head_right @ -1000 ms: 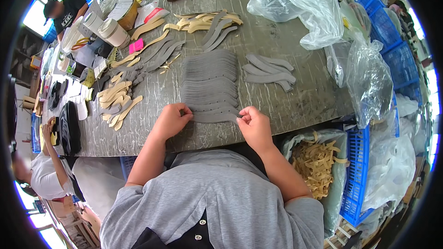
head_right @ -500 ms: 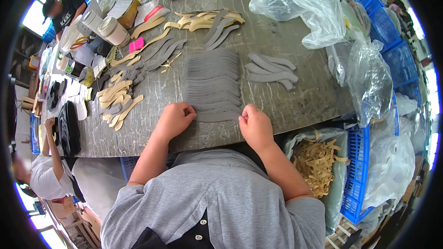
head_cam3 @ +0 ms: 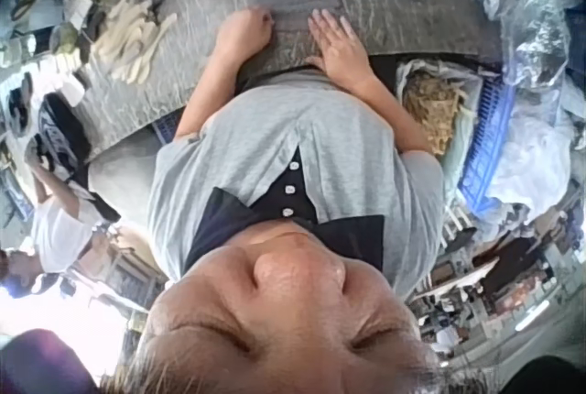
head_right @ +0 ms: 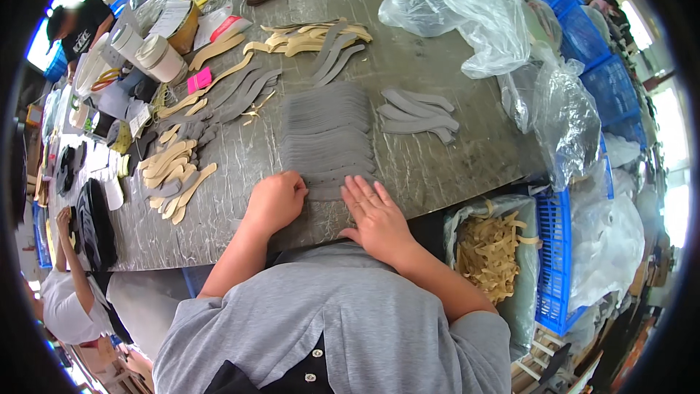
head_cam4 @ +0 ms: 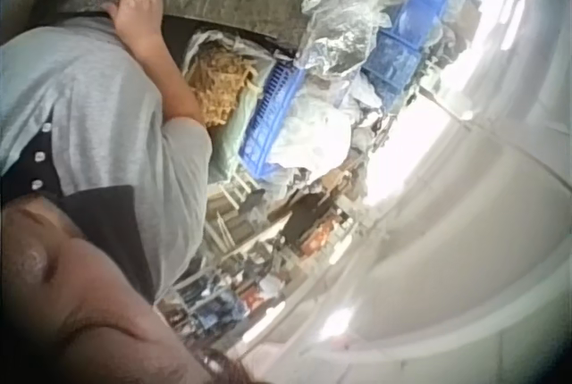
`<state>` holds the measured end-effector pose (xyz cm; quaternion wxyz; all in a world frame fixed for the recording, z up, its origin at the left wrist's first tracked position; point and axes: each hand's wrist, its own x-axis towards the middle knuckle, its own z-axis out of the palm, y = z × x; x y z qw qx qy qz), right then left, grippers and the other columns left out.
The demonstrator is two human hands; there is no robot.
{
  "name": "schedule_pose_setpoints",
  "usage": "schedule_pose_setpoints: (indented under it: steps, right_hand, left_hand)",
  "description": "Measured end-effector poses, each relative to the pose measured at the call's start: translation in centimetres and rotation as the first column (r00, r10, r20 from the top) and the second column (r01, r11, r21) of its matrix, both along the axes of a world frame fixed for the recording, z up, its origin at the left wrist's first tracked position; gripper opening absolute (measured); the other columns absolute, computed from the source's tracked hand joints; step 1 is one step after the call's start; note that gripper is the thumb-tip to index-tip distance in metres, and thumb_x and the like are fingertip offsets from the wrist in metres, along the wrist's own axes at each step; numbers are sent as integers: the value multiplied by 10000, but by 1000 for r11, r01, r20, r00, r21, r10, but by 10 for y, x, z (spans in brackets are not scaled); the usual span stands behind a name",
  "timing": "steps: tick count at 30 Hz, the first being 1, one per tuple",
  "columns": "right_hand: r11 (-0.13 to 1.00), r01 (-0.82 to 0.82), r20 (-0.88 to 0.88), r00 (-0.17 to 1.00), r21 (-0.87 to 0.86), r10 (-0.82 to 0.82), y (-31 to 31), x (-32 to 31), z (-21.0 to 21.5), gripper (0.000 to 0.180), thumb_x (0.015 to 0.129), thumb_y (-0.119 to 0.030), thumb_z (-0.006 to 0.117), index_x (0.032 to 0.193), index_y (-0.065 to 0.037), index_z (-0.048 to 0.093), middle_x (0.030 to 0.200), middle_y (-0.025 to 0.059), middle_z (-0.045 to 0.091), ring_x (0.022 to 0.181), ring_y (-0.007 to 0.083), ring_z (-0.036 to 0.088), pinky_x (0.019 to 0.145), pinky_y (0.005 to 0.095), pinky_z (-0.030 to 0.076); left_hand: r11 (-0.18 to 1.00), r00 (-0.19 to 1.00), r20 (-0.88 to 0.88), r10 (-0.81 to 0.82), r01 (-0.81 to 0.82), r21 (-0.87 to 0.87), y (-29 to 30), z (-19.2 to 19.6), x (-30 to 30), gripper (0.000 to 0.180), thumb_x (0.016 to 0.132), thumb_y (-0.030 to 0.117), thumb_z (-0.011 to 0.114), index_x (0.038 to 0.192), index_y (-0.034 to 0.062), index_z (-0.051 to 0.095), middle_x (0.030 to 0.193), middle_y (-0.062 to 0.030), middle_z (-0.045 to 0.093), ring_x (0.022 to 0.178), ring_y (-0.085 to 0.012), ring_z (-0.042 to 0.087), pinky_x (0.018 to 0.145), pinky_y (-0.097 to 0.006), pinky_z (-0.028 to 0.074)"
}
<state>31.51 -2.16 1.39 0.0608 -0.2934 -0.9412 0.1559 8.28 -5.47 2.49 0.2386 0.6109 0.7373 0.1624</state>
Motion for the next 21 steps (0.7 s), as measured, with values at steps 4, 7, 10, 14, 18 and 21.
schedule_pose_setpoints:
  steps: [4, 7, 10, 14, 18, 21]
  right_hand:
    - [987, 157, -11, 988, 22, -157, -11, 15, -7, 781, 803, -409, 692, 1403, 13, 422, 1521, 172, 332, 1431, 321, 274, 1151, 499, 218]
    - [979, 195, -10, 981, 60, -195, -11, 15, -5, 718, 819, -376, 687, 1379, 2, 446, 1516, 188, 333, 1435, 331, 260, 1142, 542, 194]
    - [950, 279, -112, 958, 139, -265, -10, 8, 4, 626, 829, -328, 687, 1333, -17, 484, 1527, 181, 313, 1448, 336, 224, 1126, 596, 151]
    - [951, 276, -260, 937, 142, -233, -4, -15, 19, 289, 818, -198, 689, 1090, -116, 636, 1128, 50, 599, 1142, 242, 523, 1079, 591, 203]
    - [924, 294, -290, 932, 246, -219, 28, -11, 36, 88, 832, -146, 655, 903, -182, 692, 797, -27, 592, 845, 185, 568, 1024, 552, 277]
    - [808, 415, -228, 909, 418, -348, 74, 21, 37, 117, 810, -103, 677, 891, -175, 723, 789, -26, 575, 850, 182, 557, 1030, 527, 268]
  left_hand:
    - [999, 999, 7, -35, 35, 19, 0, 1, -1, 123, 824, 170, 637, 830, 47, 650, 849, -159, 676, 796, -371, 647, 711, -457, 516]
    - [994, 999, 24, -36, 33, 100, -4, -1, 0, 96, 828, 136, 639, 828, 40, 634, 833, -155, 665, 787, -374, 642, 700, -452, 516]
    - [975, 992, 113, -53, 27, 221, -10, 6, 2, 64, 828, 84, 647, 836, 30, 613, 819, -150, 652, 767, -376, 633, 681, -436, 512]
    - [933, 940, 292, -173, 62, 354, -15, 25, 0, 89, 821, 16, 657, 888, 19, 598, 816, -143, 644, 726, -338, 628, 653, -386, 504]
    - [916, 860, 501, -103, -114, 384, -22, 25, 0, 155, 834, -26, 647, 979, 2, 597, 795, -111, 638, 707, -224, 626, 639, -334, 493]
    - [876, 842, 539, 10, -266, 401, -31, 30, -7, 157, 862, -17, 637, 1014, -7, 597, 779, -56, 620, 658, -131, 590, 582, -292, 480]
